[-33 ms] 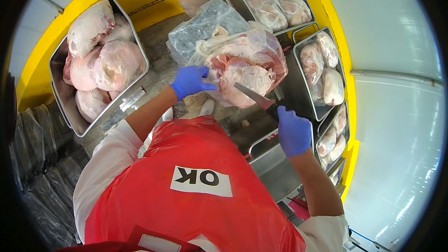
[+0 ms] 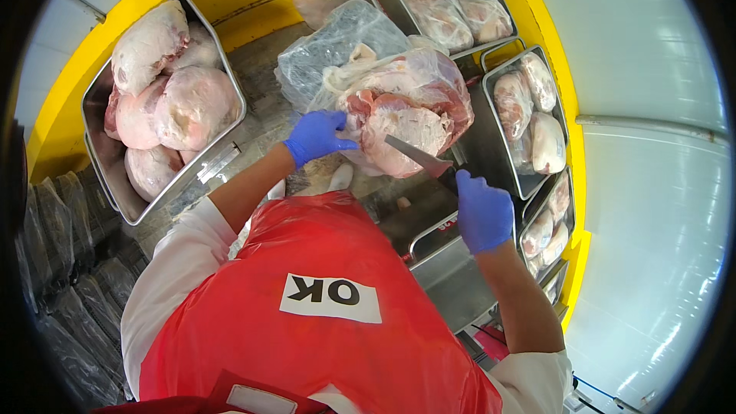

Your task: The person trims fat and connective tissue from large cuts of raw meat using a knife. They repeatedly lift, rotate, and reposition the meat on a plastic sheet, then place trimmed pieces into metal trays.

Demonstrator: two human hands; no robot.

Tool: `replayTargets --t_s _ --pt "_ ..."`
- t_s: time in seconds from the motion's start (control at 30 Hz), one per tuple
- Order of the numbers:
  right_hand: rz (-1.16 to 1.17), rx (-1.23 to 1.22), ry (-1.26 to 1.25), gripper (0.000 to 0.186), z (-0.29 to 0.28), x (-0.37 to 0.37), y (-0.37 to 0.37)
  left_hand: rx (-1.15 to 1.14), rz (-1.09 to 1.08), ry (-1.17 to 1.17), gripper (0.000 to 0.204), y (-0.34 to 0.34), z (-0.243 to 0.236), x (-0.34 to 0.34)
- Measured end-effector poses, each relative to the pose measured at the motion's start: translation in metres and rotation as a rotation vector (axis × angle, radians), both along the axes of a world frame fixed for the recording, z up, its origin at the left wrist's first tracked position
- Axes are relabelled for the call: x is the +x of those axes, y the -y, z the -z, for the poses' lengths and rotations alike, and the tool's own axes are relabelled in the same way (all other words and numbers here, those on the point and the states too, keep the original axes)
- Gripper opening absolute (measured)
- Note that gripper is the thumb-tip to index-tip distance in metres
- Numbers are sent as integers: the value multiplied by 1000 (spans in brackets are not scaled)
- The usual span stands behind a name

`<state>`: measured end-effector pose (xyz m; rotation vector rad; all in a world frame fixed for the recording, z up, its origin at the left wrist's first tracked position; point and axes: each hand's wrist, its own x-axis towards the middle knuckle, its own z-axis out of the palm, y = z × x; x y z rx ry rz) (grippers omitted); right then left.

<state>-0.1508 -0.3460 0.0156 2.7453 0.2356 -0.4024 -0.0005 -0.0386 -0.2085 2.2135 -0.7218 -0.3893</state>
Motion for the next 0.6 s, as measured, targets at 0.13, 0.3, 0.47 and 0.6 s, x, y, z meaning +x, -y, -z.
replayTargets --t_s 0.13,0.3,0.47,0.6 --pt "-46 24 -38 30 7 31 26 -72 51 112 41 15 25 -9" --pt "-78 82 -58 28 56 49 90 -155 76 277 23 23 52 -19" --pt "-139 184 -23 22 98 61 130 -37 153 225 17 21 49 -13" --pt "-173 250 -4 20 130 65 149 -32 146 181 15 20 50 -15"
